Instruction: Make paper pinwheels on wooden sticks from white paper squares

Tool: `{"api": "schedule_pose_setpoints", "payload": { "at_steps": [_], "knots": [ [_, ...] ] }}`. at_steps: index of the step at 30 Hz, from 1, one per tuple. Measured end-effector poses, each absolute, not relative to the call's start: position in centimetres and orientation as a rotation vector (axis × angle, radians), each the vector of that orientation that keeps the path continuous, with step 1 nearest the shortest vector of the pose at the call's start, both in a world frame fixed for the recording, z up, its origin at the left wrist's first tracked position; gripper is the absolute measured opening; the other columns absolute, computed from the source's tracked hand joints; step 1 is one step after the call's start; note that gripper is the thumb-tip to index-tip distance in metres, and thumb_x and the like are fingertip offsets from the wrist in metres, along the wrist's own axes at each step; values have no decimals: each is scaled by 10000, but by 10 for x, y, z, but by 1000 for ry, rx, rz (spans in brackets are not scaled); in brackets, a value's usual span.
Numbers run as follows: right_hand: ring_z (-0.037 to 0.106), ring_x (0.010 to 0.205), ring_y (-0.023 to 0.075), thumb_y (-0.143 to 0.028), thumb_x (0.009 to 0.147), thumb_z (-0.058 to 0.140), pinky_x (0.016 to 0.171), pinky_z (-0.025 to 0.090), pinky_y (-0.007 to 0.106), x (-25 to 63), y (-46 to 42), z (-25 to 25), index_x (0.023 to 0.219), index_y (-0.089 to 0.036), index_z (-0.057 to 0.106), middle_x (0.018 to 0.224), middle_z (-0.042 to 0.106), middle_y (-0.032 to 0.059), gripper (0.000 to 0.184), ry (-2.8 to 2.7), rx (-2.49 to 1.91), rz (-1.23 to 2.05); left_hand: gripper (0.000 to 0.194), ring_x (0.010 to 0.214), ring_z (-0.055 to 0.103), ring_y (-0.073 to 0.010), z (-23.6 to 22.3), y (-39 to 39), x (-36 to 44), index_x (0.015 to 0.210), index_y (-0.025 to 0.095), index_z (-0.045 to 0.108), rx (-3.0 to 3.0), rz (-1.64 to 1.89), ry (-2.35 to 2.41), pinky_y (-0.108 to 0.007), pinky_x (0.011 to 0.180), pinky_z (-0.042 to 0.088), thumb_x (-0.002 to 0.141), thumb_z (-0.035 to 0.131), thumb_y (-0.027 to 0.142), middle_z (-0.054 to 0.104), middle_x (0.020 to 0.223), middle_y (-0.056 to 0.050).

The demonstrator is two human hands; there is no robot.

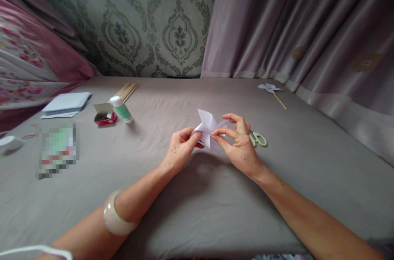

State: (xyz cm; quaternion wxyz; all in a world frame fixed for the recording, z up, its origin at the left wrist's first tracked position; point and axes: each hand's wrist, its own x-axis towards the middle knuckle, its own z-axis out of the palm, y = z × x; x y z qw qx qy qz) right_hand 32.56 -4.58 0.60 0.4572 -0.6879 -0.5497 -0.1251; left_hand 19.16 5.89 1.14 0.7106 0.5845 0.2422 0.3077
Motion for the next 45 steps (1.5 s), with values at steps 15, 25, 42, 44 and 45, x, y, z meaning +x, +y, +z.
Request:
{"api": "schedule_pose_setpoints", "payload": {
  "at_steps": [15, 25, 42, 44, 45],
  "knots": [
    [477, 1152, 271, -290, 794, 711, 995, 374, 468, 324, -47, 10, 783, -270, 748, 1202, 527, 65, 44, -1391, -1716, -342, 259, 716, 617, -162, 10, 58, 191, 810, 121, 735, 1281, 637, 526, -290, 699, 522, 713, 680, 354, 692, 759, -50],
    [490, 1127, 265, -294, 800, 704, 986, 395, 474, 325, -48, 10, 787, -268, 743, 1181, 542, 66, 49, -1407, -1703, -316, 251, 709, 615, -161, 9, 59, 191, 830, 111, 734, 1256, 641, 497, -292, 703, 510, 715, 679, 328, 692, 752, -51],
    [497, 1104, 261, -276, 810, 687, 974, 407, 464, 325, -47, 10, 786, -250, 731, 1161, 561, 70, 56, -1402, -1690, -270, 240, 714, 614, -155, 12, 57, 190, 866, 111, 726, 1255, 621, 477, -287, 722, 509, 726, 662, 295, 692, 755, -46],
    [496, 1109, 261, -273, 809, 687, 977, 405, 465, 325, -47, 10, 788, -250, 730, 1161, 562, 69, 54, -1403, -1690, -270, 243, 714, 615, -156, 12, 57, 190, 867, 112, 723, 1259, 618, 482, -290, 723, 509, 726, 663, 301, 691, 758, -46],
    [496, 1109, 260, -273, 811, 685, 978, 405, 465, 325, -47, 10, 787, -250, 730, 1161, 563, 69, 55, -1403, -1691, -269, 246, 716, 614, -156, 12, 57, 190, 868, 113, 721, 1263, 616, 481, -291, 725, 508, 727, 661, 305, 690, 758, -46]
  ]
}}
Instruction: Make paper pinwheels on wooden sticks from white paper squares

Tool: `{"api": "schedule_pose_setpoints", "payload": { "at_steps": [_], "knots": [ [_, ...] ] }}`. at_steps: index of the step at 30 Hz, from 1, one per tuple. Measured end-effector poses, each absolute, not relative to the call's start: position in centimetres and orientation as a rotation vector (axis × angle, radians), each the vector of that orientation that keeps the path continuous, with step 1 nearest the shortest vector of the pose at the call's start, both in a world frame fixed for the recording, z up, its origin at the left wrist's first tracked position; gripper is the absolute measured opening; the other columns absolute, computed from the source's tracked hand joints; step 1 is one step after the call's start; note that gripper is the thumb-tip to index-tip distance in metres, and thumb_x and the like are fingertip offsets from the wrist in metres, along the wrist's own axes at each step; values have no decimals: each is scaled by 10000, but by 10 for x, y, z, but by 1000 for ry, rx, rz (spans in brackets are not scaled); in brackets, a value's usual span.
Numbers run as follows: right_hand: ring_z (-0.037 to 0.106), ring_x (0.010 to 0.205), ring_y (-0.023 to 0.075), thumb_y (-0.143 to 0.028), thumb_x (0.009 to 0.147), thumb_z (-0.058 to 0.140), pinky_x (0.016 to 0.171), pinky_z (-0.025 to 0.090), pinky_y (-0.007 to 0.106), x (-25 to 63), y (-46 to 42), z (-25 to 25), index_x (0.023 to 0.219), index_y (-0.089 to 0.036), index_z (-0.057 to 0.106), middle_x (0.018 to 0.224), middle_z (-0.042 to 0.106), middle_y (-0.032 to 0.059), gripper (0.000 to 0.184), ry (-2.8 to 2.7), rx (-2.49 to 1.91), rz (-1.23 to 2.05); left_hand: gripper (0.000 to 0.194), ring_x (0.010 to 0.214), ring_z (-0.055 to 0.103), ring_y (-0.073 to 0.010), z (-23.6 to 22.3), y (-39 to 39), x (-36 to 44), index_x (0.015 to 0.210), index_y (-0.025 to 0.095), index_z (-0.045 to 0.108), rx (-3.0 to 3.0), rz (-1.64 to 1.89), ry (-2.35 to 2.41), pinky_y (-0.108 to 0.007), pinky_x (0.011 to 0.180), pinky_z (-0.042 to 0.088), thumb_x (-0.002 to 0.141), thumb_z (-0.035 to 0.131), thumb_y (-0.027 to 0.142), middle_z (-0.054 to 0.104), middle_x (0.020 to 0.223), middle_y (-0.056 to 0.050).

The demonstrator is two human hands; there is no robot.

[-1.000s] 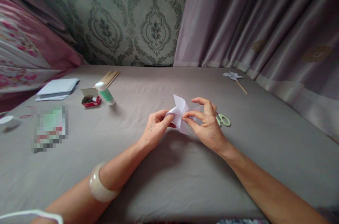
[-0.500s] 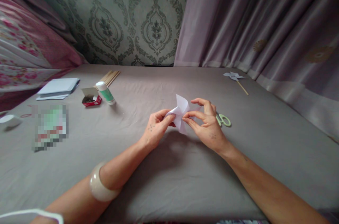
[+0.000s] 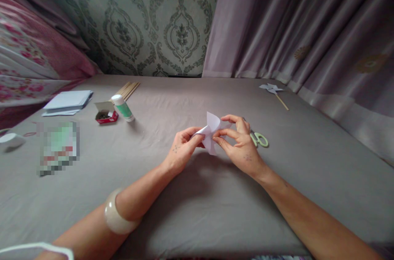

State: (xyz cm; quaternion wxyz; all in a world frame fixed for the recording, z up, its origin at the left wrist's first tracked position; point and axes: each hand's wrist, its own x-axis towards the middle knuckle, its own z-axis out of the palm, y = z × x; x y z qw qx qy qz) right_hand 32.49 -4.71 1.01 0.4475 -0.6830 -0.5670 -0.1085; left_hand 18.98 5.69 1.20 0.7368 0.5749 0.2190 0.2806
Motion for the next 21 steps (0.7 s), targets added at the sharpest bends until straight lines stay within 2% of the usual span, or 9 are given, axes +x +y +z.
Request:
{"api": "schedule_pose_setpoints", "payload": {
  "at_steps": [17, 21],
  "knots": [
    [512, 1116, 269, -268, 824, 653, 997, 403, 500, 322, -45, 9, 775, -255, 723, 1133, 584, 73, 86, -1360, -1705, -197, 248, 718, 610, -154, 16, 54, 189, 848, 125, 717, 1377, 645, 548, -256, 704, 470, 669, 703, 297, 704, 790, -42],
    [524, 1115, 270, -299, 824, 650, 993, 404, 499, 322, -43, 8, 777, -254, 723, 1127, 602, 70, 98, -1332, -1716, -130, 229, 659, 582, -136, 15, 53, 190, 821, 126, 712, 1373, 653, 576, -236, 649, 445, 662, 702, 290, 675, 718, -22]
  ]
}}
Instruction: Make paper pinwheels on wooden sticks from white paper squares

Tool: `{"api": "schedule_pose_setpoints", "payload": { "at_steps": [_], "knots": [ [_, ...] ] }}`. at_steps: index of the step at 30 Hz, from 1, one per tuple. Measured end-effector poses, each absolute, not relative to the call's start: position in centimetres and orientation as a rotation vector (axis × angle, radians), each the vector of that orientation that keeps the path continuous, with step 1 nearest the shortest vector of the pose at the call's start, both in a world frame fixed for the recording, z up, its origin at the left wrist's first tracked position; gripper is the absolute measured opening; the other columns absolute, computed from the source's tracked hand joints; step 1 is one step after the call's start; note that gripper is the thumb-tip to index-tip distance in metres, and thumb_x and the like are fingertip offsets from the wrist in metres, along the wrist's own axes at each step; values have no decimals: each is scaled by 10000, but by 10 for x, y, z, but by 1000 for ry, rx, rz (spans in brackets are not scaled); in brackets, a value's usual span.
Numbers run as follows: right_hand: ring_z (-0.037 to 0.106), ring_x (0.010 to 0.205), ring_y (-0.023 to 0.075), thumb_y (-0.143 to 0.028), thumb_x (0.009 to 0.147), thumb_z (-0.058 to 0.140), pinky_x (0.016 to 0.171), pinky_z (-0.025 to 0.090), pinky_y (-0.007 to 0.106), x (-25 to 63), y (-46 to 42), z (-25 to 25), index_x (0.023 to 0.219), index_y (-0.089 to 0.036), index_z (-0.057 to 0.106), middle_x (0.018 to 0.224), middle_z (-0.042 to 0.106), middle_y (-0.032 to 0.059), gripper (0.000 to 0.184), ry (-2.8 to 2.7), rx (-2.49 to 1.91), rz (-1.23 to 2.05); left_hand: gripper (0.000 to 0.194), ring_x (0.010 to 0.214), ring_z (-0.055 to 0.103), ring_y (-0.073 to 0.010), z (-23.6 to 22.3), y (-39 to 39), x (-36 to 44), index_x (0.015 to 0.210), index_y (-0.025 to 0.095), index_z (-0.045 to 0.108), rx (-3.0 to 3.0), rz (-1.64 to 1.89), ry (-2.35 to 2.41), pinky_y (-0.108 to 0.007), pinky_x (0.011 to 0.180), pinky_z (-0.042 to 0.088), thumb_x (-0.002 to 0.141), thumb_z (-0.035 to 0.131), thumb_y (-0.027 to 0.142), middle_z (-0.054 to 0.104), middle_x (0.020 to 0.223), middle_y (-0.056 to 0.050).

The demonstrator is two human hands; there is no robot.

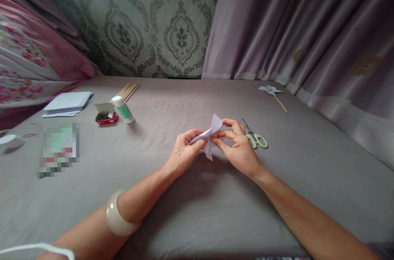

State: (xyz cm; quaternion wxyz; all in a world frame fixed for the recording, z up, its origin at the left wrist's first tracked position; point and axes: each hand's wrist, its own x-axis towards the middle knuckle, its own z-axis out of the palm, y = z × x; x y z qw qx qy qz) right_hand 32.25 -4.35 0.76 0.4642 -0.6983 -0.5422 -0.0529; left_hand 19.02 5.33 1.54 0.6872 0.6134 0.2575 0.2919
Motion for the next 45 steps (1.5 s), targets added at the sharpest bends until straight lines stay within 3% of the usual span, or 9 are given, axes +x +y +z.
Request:
{"api": "schedule_pose_setpoints", "payload": {
  "at_steps": [12, 26, 30, 34, 36, 40, 45],
  "knots": [
    [620, 924, 221, -243, 795, 656, 875, 473, 400, 322, -40, 8, 764, -218, 676, 872, 691, 52, 45, -1306, -1597, 50, 302, 595, 531, -99, 14, 54, 191, 848, 114, 713, 1328, 620, 577, -209, 591, 392, 604, 763, 285, 644, 673, -5],
    [655, 783, 199, -337, 767, 667, 787, 511, 351, 320, -40, 11, 753, -213, 637, 776, 699, 23, 128, -1162, -1612, 220, 328, 575, 531, -105, 11, 57, 191, 826, 112, 720, 1328, 637, 581, -214, 565, 383, 591, 793, 328, 639, 644, -9],
    [673, 823, 197, -356, 688, 739, 765, 528, 327, 318, -38, 7, 849, -214, 544, 833, 692, 28, 289, -1007, -1519, 271, 320, 579, 529, -105, 9, 59, 191, 813, 107, 720, 1332, 631, 575, -215, 568, 386, 595, 791, 331, 637, 638, -10],
    [680, 791, 188, -354, 672, 750, 731, 540, 321, 317, -35, 4, 1093, -205, 503, 837, 707, 31, 510, -932, -1481, 367, 321, 585, 535, -105, 9, 60, 191, 825, 105, 731, 1314, 625, 572, -220, 581, 395, 598, 788, 324, 653, 651, -17],
    [681, 805, 193, -360, 696, 729, 739, 541, 325, 318, -35, 5, 1094, -187, 555, 870, 721, 51, 468, -961, -1486, 410, 318, 583, 537, -106, 10, 60, 192, 818, 104, 735, 1307, 625, 575, -222, 582, 396, 592, 790, 320, 657, 651, -20],
    [677, 802, 210, -376, 712, 713, 744, 533, 334, 320, -36, 8, 859, -174, 680, 854, 734, 62, 252, -1017, -1530, 441, 319, 588, 549, -113, 12, 60, 191, 819, 102, 742, 1314, 605, 580, -224, 578, 396, 599, 789, 328, 664, 650, -28],
    [666, 746, 197, -360, 691, 730, 714, 527, 323, 320, -35, 7, 813, -186, 709, 795, 733, 38, 213, -986, -1524, 464, 328, 599, 561, -118, 12, 61, 191, 816, 108, 751, 1321, 580, 578, -227, 582, 406, 602, 795, 352, 686, 683, -40]
  ]
}}
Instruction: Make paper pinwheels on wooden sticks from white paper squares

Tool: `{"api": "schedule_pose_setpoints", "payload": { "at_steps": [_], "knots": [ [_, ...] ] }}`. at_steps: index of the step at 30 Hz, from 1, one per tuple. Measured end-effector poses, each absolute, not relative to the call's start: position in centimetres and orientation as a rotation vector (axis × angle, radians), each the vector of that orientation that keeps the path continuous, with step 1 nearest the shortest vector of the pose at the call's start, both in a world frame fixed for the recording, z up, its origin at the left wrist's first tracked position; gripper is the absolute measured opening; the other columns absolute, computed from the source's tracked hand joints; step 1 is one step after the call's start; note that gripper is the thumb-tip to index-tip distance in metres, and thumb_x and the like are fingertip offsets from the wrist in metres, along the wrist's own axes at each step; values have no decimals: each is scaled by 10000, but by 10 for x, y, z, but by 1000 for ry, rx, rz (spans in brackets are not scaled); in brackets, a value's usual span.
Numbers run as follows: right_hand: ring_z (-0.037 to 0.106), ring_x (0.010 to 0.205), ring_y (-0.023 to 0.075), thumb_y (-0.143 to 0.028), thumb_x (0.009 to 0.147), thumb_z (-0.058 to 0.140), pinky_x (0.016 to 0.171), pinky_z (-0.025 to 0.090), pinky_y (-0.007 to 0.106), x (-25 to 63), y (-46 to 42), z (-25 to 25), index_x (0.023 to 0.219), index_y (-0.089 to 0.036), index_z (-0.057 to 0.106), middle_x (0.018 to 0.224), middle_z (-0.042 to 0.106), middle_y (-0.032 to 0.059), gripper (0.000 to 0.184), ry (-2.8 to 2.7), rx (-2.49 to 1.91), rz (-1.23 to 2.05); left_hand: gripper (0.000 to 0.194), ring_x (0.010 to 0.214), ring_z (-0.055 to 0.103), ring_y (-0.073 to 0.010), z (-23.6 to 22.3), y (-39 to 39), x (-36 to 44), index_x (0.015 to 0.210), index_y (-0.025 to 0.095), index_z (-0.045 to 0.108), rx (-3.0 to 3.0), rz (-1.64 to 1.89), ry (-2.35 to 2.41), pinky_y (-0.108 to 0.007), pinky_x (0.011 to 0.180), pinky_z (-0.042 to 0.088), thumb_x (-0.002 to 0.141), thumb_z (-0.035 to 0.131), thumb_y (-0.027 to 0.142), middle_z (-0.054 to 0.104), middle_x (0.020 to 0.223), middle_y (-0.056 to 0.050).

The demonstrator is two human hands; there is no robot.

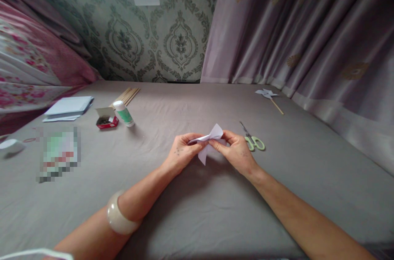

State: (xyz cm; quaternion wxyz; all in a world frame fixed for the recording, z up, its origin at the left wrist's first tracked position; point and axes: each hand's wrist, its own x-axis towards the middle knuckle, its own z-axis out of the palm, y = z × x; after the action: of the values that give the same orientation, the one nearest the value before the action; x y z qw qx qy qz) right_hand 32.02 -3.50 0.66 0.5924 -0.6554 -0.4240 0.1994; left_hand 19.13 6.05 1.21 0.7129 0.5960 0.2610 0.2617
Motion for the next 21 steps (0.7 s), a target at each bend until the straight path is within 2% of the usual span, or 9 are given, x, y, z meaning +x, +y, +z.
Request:
{"api": "schedule_pose_setpoints", "payload": {
  "at_steps": [6, 13, 21],
  "knots": [
    [653, 714, 185, -374, 666, 752, 708, 516, 318, 321, -34, 6, 782, -185, 723, 772, 730, 33, 224, -946, -1515, 519, 297, 601, 552, -114, 9, 65, 191, 817, 129, 760, 1357, 544, 546, -221, 586, 406, 631, 779, 360, 699, 694, -36],
    [594, 612, 143, -385, 653, 765, 600, 467, 269, 321, -33, 1, 779, -172, 740, 707, 710, 23, 248, -886, -1494, 586, 285, 585, 539, -108, 8, 66, 190, 823, 135, 767, 1400, 514, 535, -213, 573, 392, 657, 759, 366, 698, 690, -31],
    [631, 680, 162, -377, 634, 777, 688, 488, 296, 321, -31, -5, 772, -180, 753, 745, 731, 29, 242, -849, -1482, 608, 327, 583, 535, -112, 3, 70, 191, 807, 119, 759, 1445, 488, 570, -220, 576, 384, 637, 751, 398, 686, 671, -27]
  ]
}}
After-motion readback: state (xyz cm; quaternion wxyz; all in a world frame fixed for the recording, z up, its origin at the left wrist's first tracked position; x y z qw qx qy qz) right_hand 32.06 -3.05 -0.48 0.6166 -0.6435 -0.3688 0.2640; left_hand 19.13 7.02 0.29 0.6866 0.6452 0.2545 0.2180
